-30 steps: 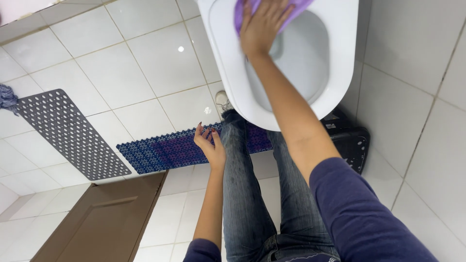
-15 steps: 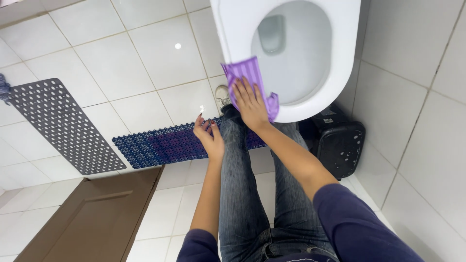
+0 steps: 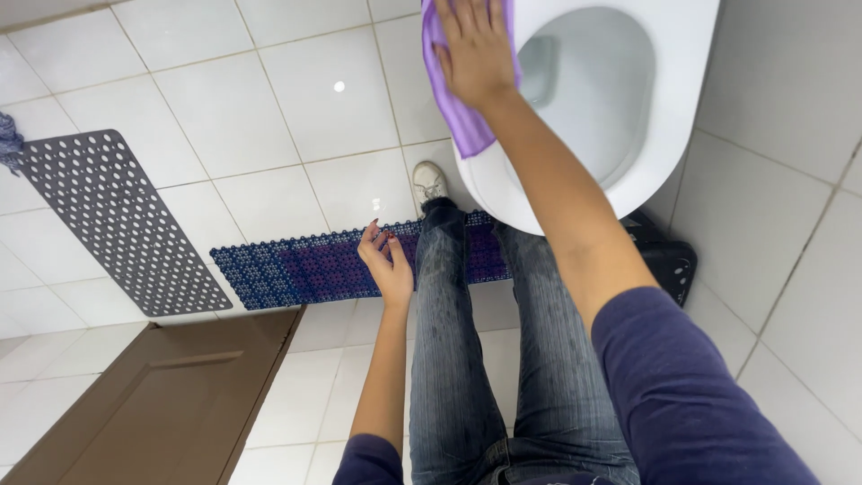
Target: The person wipes the toilet seat and lid with a purple cloth. They repeatedly wring the cloth and wipe different parts of the toilet, including the seat, lid, and rim, while standing in a tiled bathroom.
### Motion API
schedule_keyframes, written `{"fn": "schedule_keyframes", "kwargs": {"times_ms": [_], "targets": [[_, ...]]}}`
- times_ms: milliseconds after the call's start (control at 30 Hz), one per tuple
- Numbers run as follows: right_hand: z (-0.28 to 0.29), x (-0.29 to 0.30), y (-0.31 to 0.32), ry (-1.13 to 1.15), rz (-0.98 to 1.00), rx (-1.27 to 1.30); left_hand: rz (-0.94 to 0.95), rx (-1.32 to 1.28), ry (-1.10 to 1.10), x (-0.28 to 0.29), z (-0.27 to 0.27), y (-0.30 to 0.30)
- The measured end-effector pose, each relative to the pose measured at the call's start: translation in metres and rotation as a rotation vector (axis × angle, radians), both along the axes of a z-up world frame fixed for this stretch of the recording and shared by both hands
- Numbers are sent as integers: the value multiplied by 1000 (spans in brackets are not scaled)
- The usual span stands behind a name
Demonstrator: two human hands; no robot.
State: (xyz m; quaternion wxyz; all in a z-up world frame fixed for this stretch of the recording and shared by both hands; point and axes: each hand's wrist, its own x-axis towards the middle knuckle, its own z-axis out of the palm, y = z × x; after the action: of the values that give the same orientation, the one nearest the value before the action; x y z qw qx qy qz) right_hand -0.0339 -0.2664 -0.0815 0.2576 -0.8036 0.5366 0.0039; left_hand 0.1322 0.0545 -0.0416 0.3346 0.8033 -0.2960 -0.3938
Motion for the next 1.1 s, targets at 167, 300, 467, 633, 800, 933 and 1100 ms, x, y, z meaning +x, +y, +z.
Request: {"fn": "schedule_keyframes", "kwargs": {"times_ms": [167,300,467,633,800,933,1100], "targets": [[-7,9,39,278,110,3,28,54,-9,7,-10,29],[7,0,122,489,436,-154,29,92,24,5,-7,37],[13,-52,232,520,562,-179,0,104,41,-1,4,32],[13,-122,276,486,410,-9,-20,104,124,-8,18,17],[17,-195,275,277,-22,251,-119,71,166,-12,15,10],[35,-240,226,401,-99,366,-136,75,211,-16,22,7],[14,-231,228,432,-385,267,-152,89,251,-22,22,10]]}}
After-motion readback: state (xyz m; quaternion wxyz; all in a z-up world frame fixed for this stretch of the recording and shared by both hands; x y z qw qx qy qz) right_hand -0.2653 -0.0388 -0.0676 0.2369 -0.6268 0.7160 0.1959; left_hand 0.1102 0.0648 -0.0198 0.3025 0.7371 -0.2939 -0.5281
